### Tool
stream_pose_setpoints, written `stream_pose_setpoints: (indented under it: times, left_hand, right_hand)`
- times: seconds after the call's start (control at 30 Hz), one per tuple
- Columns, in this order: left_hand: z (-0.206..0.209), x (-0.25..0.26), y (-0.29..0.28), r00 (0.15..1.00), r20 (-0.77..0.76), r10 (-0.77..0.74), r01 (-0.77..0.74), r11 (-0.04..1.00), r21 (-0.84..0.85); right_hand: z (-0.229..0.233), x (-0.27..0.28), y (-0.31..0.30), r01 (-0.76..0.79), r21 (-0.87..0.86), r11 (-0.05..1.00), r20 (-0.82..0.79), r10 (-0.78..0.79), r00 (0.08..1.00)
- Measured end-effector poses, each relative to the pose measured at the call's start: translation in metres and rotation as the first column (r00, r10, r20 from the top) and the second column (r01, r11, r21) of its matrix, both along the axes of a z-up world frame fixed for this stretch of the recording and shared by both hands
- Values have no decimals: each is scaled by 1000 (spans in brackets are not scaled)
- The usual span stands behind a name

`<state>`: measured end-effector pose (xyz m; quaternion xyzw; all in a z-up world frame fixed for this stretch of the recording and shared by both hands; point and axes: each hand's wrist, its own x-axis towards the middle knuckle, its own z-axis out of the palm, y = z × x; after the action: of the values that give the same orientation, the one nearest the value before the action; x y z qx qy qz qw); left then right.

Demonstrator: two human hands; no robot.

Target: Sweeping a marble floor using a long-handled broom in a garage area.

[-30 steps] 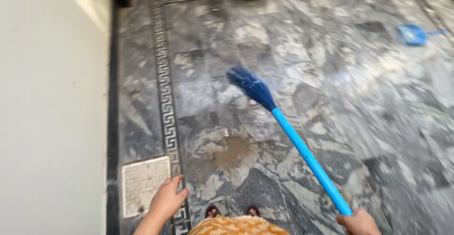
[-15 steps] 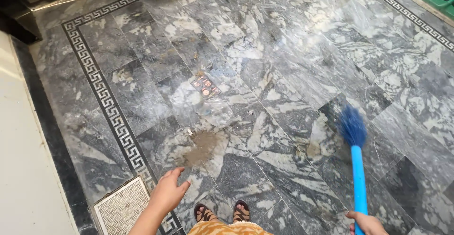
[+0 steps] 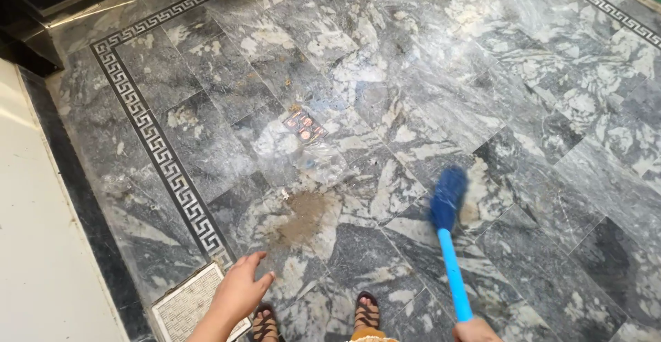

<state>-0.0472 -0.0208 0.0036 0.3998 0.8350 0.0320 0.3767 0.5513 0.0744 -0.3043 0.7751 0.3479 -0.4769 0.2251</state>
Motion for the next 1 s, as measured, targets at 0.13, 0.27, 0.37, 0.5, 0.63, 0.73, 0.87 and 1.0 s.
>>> stream_pose_setpoints:
  times: [0.13, 0.27, 0.37, 0.5, 0.63, 0.73, 0.87, 1.0]
  left_hand:
    - [15, -53, -14, 1000, -15, -11, 11, 1000, 11]
    - [10, -126, -53, 998, -45, 31, -30, 999, 31]
    - [10, -177, -93, 995, -76, 70, -67, 997, 38]
    - [13, -224, -133, 987, -88, 133, -132, 991, 19]
    - [21, -245, -157, 979, -94, 179, -179, 984, 14]
    - [19, -247, -164, 979, -81, 185, -182, 982, 44]
    - [16, -242, -162, 982, -63, 179, -173, 981, 82]
    - [16, -225, -152, 983, -28, 181, -178, 979, 98]
  right_hand:
    - [30, -130, -36, -258, 93, 962, -39, 262, 964]
    - [30, -251, -69, -361, 151, 920, -66, 374, 925]
    - [44, -346, -93, -384, 168, 908, -137, 408, 903]
    - [64, -443, -99, -593, 90, 800, -71, 599, 798]
    - [168, -525, -90, -640, 102, 762, -148, 648, 747]
    - [197, -534, -84, -634, 112, 765, -146, 644, 751]
    - [187, -495, -80, -698, 240, 675, -14, 721, 693]
    - [193, -425, -76, -647, 282, 708, 80, 655, 752]
